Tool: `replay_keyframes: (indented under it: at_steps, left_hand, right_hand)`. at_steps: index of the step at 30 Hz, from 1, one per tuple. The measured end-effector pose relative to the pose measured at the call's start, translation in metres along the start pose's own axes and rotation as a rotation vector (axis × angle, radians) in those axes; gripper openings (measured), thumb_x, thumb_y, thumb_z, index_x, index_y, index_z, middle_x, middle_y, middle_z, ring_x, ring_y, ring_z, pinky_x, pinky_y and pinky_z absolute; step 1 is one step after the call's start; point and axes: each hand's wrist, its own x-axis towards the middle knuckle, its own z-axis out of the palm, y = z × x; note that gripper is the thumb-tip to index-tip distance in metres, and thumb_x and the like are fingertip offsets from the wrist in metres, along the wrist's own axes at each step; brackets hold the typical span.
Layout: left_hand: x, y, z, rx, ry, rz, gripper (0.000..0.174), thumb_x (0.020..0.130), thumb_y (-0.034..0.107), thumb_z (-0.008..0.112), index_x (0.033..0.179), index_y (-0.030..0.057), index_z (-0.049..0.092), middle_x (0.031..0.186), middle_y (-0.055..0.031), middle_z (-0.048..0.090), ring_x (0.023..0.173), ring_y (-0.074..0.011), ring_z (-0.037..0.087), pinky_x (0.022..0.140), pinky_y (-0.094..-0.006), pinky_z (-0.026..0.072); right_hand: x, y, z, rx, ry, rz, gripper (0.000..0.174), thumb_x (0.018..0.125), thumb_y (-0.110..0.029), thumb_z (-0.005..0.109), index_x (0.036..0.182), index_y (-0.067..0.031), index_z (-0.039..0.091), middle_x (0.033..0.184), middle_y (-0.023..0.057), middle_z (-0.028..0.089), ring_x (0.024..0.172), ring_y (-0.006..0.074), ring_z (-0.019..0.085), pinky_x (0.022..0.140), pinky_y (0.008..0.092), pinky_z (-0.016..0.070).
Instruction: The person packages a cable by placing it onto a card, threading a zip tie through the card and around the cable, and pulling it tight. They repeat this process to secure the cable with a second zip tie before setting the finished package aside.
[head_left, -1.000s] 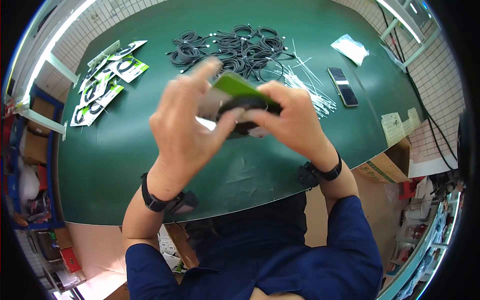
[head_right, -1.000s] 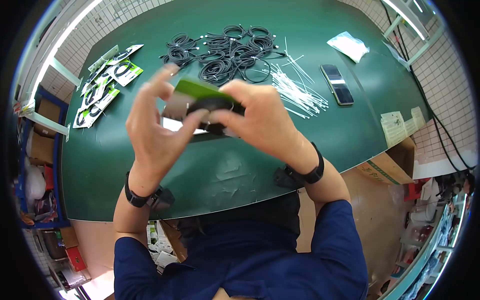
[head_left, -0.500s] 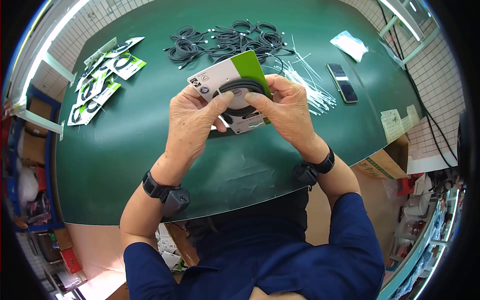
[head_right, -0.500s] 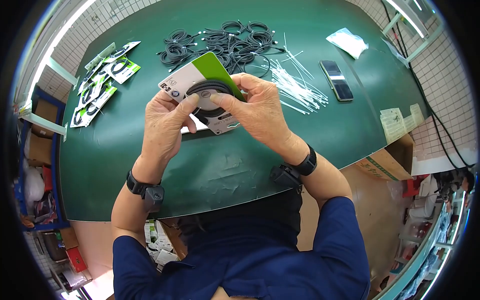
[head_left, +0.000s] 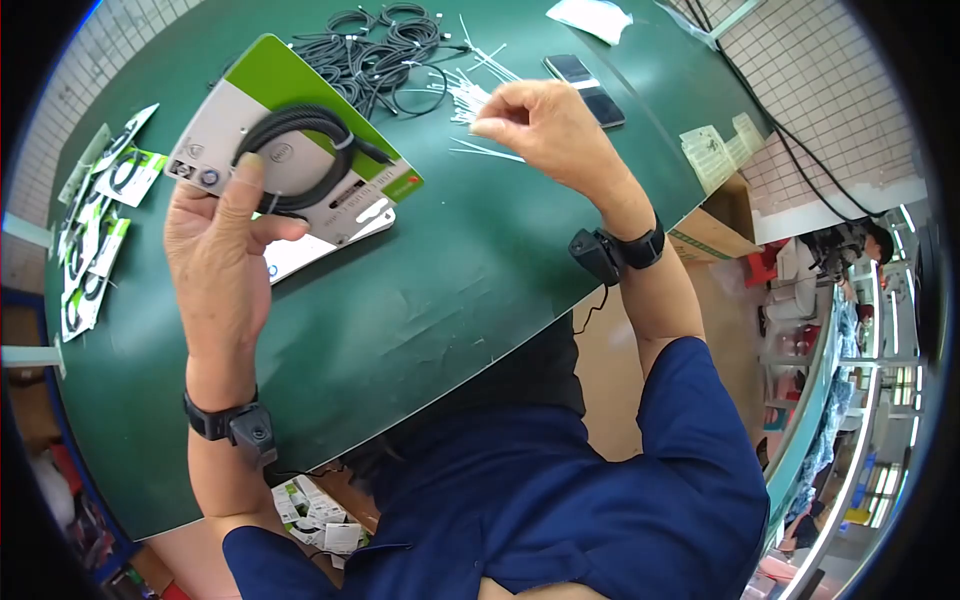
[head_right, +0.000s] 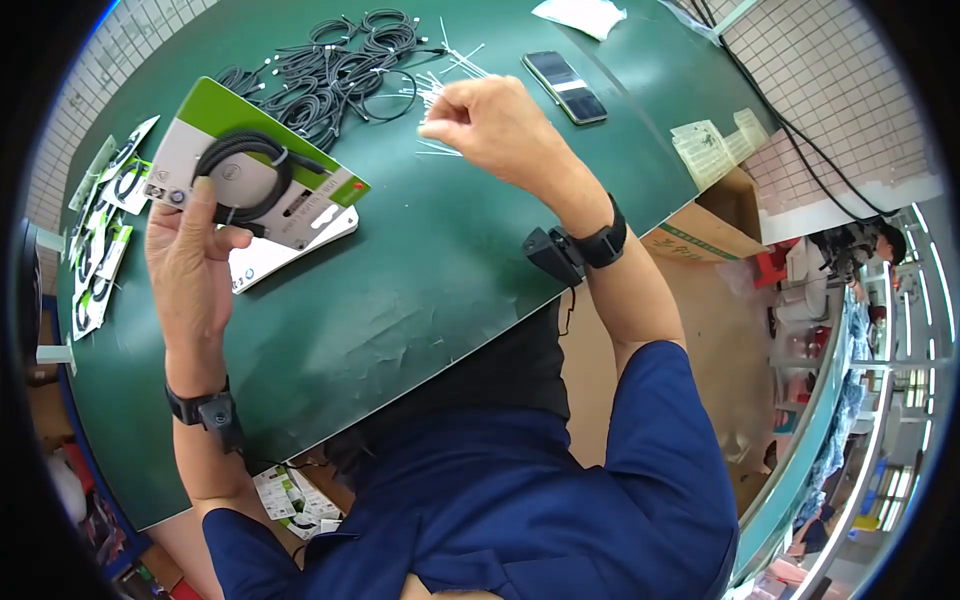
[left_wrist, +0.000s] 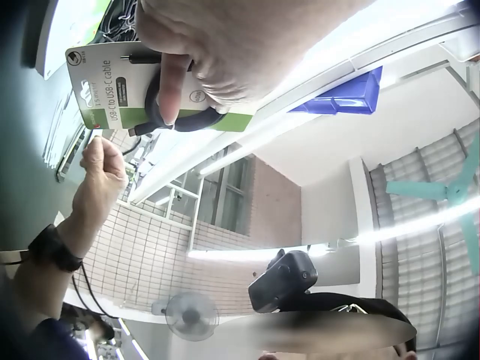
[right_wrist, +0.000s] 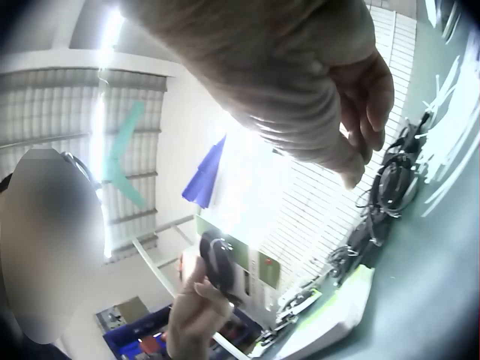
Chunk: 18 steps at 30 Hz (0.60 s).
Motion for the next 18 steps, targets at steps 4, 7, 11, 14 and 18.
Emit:
replay_keyframes:
  at_steps: [4, 7, 11, 14, 18]
  left_hand:
    - [0.001, 0.006, -0.006, 0.025, 0.029, 0.028, 0.034, 0.102, 0.012, 0.07, 0.13, -0.0055, 0.06, 0.118, -0.016, 0.072, 0.094, -0.0206, 0.075, 0.062, -0.0269, 0.067]
    - [-0.001, 0.008, 0.001, 0.06, 0.054, 0.038, 0.036, 0.102, 0.011, 0.07, 0.131, -0.0068, 0.059, 0.117, -0.0165, 0.072, 0.095, -0.0231, 0.076, 0.065, -0.029, 0.0679]
    - [-0.006, 0.015, 0.013, 0.112, 0.042, 0.048, 0.037, 0.101, 0.01, 0.07, 0.131, -0.0087, 0.058, 0.116, -0.0166, 0.071, 0.098, -0.0246, 0.075, 0.069, -0.0308, 0.0684]
    - [-0.007, 0.015, 0.011, 0.2, 0.014, 0.101, 0.037, 0.101, 0.009, 0.071, 0.13, -0.0086, 0.059, 0.117, -0.0164, 0.071, 0.102, -0.0238, 0.074, 0.073, -0.032, 0.0686]
    - [-0.01, 0.007, 0.007, 0.339, 0.008, 0.198, 0.035, 0.099, 0.008, 0.073, 0.129, -0.0074, 0.063, 0.12, -0.0165, 0.072, 0.108, -0.0229, 0.072, 0.082, -0.0328, 0.0662]
  right_hand:
    - [-0.016, 0.047, 0.014, -0.256, -0.03, -0.051, 0.018, 0.091, -0.014, 0.077, 0.093, 0.0029, 0.075, 0.081, 0.0103, 0.072, 0.071, 0.0163, 0.068, 0.067, 0.0317, 0.0544]
    - [-0.021, 0.065, 0.023, -0.384, -0.05, 0.122, 0.017, 0.09, -0.015, 0.075, 0.09, 0.0019, 0.073, 0.082, 0.016, 0.071, 0.075, 0.0296, 0.07, 0.071, 0.0389, 0.0554]
    - [-0.02, 0.078, 0.029, -0.395, -0.076, 0.086, 0.017, 0.09, -0.015, 0.073, 0.088, 0.0011, 0.07, 0.085, 0.0189, 0.071, 0.082, 0.038, 0.069, 0.075, 0.0444, 0.0546]
    - [-0.021, 0.066, 0.028, -0.377, -0.019, 0.012, 0.016, 0.09, -0.015, 0.072, 0.089, 0.0012, 0.069, 0.086, 0.0198, 0.071, 0.083, 0.0389, 0.069, 0.076, 0.0451, 0.0541]
    - [-0.018, 0.06, 0.024, -0.369, -0.014, -0.022, 0.017, 0.089, -0.014, 0.072, 0.089, 0.0019, 0.068, 0.085, 0.0208, 0.07, 0.082, 0.0395, 0.068, 0.075, 0.0454, 0.0537]
